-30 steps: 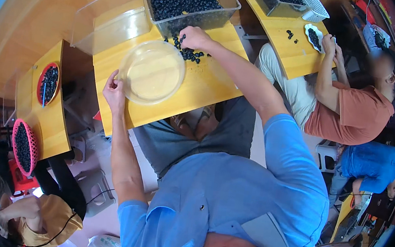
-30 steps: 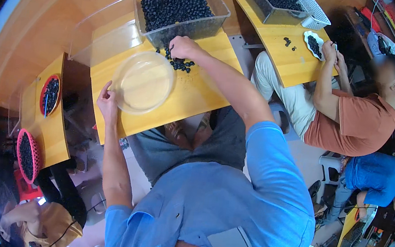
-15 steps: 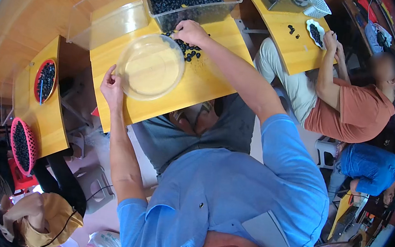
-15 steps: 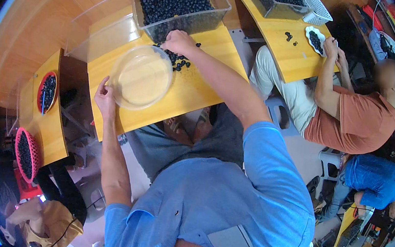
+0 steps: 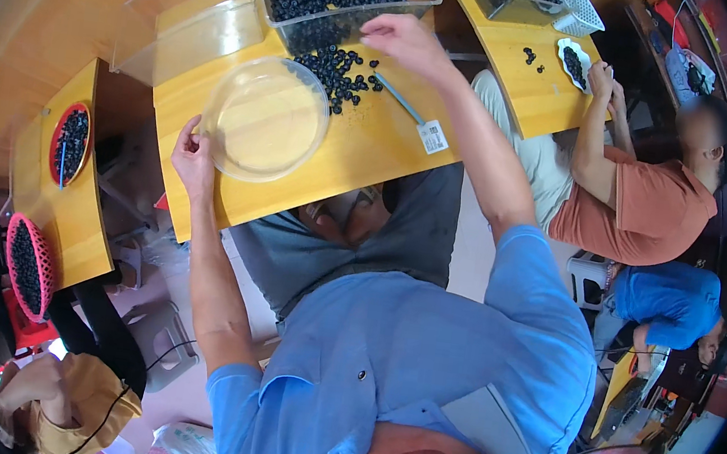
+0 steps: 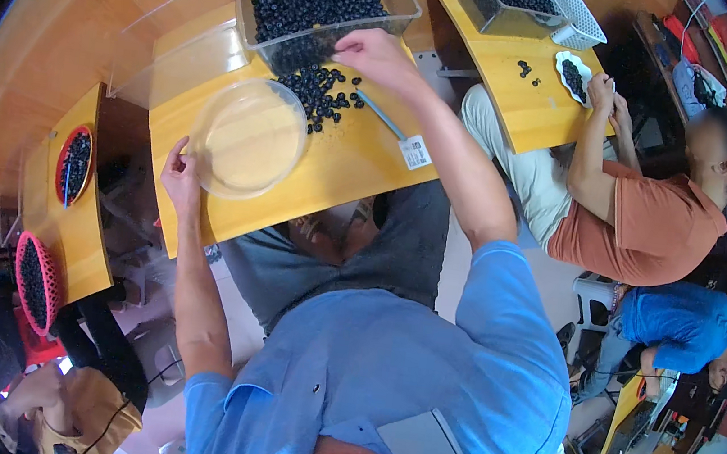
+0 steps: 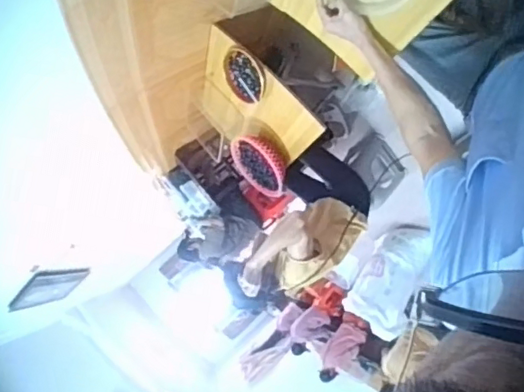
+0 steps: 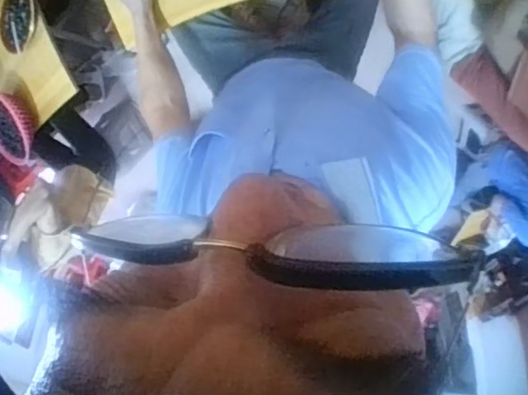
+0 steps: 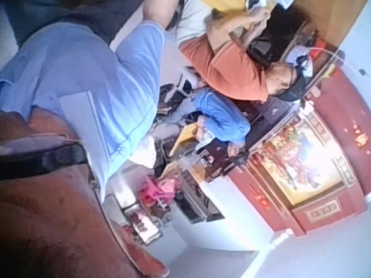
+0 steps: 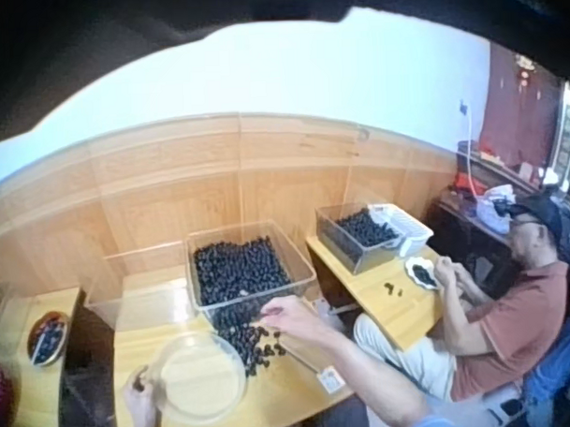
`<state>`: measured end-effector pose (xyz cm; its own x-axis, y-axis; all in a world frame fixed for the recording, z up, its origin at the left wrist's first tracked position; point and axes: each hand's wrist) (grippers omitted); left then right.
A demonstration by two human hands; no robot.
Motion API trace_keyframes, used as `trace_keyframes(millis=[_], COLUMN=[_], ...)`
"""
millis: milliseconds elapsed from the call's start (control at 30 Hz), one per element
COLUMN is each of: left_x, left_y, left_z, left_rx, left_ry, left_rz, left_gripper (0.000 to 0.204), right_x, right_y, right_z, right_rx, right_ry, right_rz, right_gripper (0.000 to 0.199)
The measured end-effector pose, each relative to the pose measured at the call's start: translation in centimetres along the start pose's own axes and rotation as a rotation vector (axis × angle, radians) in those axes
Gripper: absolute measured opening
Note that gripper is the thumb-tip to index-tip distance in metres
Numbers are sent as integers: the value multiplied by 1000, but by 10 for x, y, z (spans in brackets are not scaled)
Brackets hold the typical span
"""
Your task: The person takes off eyeglasses, scoops small black items from a container onto the table, and pierces them individually using a handheld tool before placing them onto a round clear plate.
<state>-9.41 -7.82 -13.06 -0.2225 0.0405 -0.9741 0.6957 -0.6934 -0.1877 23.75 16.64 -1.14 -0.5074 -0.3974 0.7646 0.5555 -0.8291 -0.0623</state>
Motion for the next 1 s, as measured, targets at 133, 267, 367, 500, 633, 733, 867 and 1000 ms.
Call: trace_keyframes(millis=[133,267,367,500,633,733,867,1000], left_x=[-6,1,3,-2,-1,0,-1,-2], left_y=[1,4,-1,-3,4,-1,-1,0], left_z=[-4,5,-1,-11,-1,-5,-4,-4], left_rx=[-7,-15,-7,15,-33,-16,-25,-12], left_ry=[-34,-29,26,-23,-86,-25,-24,-16], left_rz=[5,60,45,40,69,63,56,49], left_gripper=[37,38,38,39,38,38,37,37], right_x=[24,63,49,39,56,39,28,19], right_y=[-6,-62,-136,-181,-189,-203,-212,-217], right_z=[25,17,-11,-56,-79,-88,-95,-91], right_rx=[-174,-215,44,535,657,686,692,561], right_ry=[-42,162,375,591,445,544,526,646], right_rz=[121,267,256,64,-156,-186,-222,-241], right_gripper=[31,39,62,102,105,83,65,24])
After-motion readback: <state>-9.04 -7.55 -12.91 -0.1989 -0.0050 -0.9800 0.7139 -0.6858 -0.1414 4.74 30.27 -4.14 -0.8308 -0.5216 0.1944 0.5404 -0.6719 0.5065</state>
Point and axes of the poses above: each hand's wrist, its own y-axis away from the middle knuckle, its own z-axis out of the back of the hand, x = y × z, and after that the axes turned 3 degrees about y, right-handed
